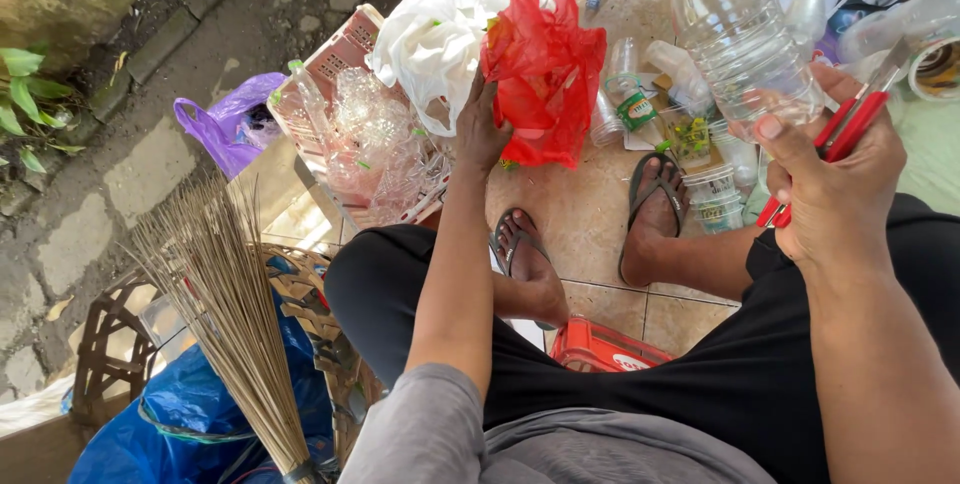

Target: Sorting and cleaning plastic waste by removing labels and caps with a utility knife

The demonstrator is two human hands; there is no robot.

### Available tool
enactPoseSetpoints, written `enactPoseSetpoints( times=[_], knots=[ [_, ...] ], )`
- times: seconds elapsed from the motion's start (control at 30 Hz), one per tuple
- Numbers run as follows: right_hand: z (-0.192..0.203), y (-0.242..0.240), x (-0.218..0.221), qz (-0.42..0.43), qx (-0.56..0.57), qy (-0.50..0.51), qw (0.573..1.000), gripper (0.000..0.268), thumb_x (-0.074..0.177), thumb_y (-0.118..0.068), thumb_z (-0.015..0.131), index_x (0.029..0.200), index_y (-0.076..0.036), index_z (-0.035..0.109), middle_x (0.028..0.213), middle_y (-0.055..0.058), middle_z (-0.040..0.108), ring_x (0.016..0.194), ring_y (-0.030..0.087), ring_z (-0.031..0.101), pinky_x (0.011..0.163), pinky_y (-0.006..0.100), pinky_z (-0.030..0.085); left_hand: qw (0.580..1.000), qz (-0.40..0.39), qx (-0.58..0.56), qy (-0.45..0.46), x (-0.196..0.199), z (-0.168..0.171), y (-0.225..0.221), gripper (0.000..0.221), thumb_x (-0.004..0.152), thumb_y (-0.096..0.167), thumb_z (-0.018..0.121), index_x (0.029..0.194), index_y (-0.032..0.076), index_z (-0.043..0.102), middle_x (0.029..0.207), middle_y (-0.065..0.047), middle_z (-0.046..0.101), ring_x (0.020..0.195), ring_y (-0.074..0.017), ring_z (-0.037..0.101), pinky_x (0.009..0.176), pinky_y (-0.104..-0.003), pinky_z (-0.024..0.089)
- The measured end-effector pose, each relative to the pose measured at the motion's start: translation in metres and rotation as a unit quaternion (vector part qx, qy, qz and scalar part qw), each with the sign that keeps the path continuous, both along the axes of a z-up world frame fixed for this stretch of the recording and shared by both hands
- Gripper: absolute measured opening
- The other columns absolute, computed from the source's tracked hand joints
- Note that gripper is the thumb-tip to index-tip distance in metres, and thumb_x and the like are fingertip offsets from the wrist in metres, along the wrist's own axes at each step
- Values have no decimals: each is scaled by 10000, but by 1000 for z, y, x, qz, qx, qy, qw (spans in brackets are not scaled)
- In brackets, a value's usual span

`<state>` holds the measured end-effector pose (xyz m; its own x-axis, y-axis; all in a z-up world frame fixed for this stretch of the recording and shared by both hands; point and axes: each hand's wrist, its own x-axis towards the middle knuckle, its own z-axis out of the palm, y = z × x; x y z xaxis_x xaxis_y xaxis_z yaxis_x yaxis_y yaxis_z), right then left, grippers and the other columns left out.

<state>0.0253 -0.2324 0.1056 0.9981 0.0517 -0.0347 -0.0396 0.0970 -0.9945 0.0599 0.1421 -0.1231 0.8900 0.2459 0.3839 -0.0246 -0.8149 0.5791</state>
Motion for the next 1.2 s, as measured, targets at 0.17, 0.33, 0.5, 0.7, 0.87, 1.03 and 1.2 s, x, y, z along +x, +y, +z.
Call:
enactPoseSetpoints(
  times=[0.17, 0.33, 0.5, 0.7, 0.87, 1.03, 1.2],
  knots=[
    [5, 0, -3, 10, 0, -5, 1000, 509, 1006, -54, 687, 1459, -100, 460, 992, 3, 573, 513, -29, 351, 435, 114, 273, 995, -63, 41, 64, -26, -6, -2, 820, 710, 23, 692, 1493, 114, 467, 1616, -166, 421, 1366, -396, 566, 1010, -427, 551],
    [8, -2, -8, 34, 14, -19, 999, 535, 975, -1, 667, 1447, -95, 433, 1298, 158, 673, 545, -17, 381, 455, 111, 271, 979, -53, 120, 156, -35, -41, -1, 876, 708, 9, 661, 1536, 69, 381, 1616, -193, 407, 1337, -405, 563, 959, -438, 550],
    [7, -6, -8, 36, 14, -10, 999, 578, 958, 19, 675, 1458, -117, 420, 1330, 171, 674, 596, -9, 434, 472, 104, 293, 970, -39, 166, 172, -34, -48, -2, 904, 698, 36, 689, 1539, 86, 362, 1589, -248, 417, 1260, -407, 619, 828, -432, 581],
    [4, -11, -7, 41, 13, -18, 999, 565, 980, -10, 679, 1467, -96, 405, 1322, 186, 655, 637, -11, 443, 477, 107, 283, 986, -40, 92, 135, -28, -21, -17, 944, 695, 59, 679, 1571, 137, 333, 1619, -241, 396, 1251, -429, 638, 833, -462, 575],
    [2, -11, -5, 44, -21, -28, 998, 559, 1017, 1, 682, 1500, -67, 409, 1228, 153, 650, 629, -5, 472, 462, 106, 306, 991, -73, 36, 106, -20, 6, -35, 936, 686, 41, 703, 1550, 78, 348, 1643, -227, 348, 1257, -443, 623, 929, -458, 575],
    [1, -6, -4, 44, -37, -38, 998, 557, 992, -26, 709, 1464, -99, 421, 1360, 195, 663, 591, -4, 432, 466, 117, 303, 991, -73, 11, 108, -20, 8, -41, 961, 694, 42, 711, 1568, 128, 324, 1694, -179, 265, 1280, -445, 617, 936, -475, 577],
    [-10, -7, -3, 43, -16, -29, 999, 622, 981, -13, 731, 1516, -83, 422, 1311, 151, 681, 887, 70, 622, 834, 162, 560, 979, 29, 114, 166, -23, -7, -33, 865, 673, 28, 733, 1492, 204, 517, 1719, -140, -87, 1156, -386, 718, 630, -421, 587]
  ],
)
